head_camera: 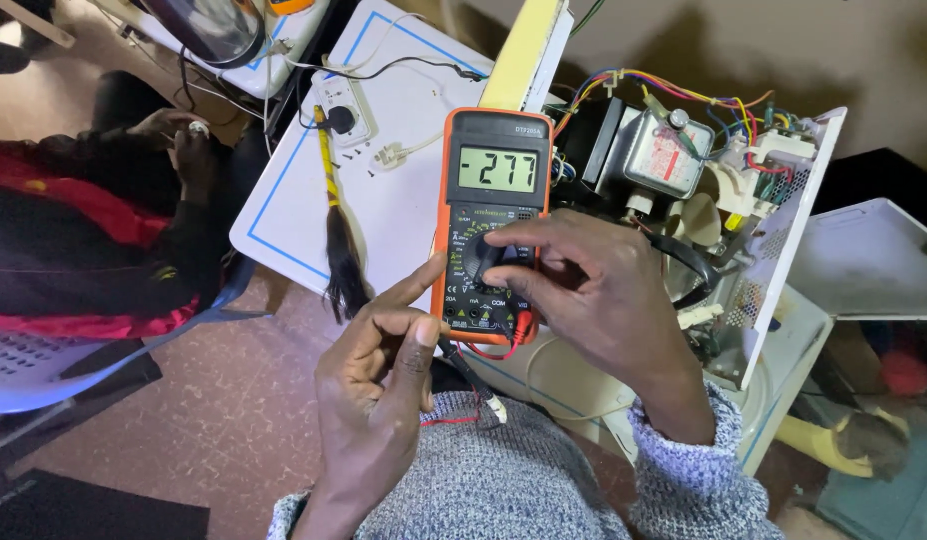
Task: The person works on the internal components of an open electronic device, manipulating wires and a transformer. They use a multimeter to test connections and a screwdriver to adjust parts within the device's casing.
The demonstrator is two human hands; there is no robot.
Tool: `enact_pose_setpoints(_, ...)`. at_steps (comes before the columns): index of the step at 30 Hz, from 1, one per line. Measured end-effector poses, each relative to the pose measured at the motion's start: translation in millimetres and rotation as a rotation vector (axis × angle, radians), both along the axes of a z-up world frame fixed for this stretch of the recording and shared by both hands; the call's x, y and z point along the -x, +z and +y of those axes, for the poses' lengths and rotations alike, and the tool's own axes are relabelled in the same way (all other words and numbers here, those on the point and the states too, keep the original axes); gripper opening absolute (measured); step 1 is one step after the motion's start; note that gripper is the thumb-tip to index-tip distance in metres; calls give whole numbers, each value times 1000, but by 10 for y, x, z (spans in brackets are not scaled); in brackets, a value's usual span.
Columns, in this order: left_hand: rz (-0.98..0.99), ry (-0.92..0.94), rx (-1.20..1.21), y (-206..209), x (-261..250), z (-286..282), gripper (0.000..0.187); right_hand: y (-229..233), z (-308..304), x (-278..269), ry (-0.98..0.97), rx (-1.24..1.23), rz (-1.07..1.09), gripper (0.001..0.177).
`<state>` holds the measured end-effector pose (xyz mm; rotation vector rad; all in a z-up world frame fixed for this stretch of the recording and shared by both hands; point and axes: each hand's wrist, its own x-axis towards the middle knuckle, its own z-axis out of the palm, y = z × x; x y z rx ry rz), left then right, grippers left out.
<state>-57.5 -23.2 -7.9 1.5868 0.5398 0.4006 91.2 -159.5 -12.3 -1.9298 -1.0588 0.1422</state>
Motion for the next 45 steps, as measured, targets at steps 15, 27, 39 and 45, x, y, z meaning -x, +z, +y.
enact_pose_setpoints(15,-39,-89,371,126,-42,-319,25,-98,-312,940,-155,-453,-264,31)
enact_pose_setpoints(27,58,-213,281,190,71,-444,29,-67,-598,1055,-374,-434,-230,16)
enact_pose_setpoints(39,62,-86,227,123,182,-540,23,-104,-665,1087,-240,-379,-215,23)
enact_pose_setpoints(45,-18,-67,326,34,187,-645,21,-65,-696,1035,-180,-416,-203,19)
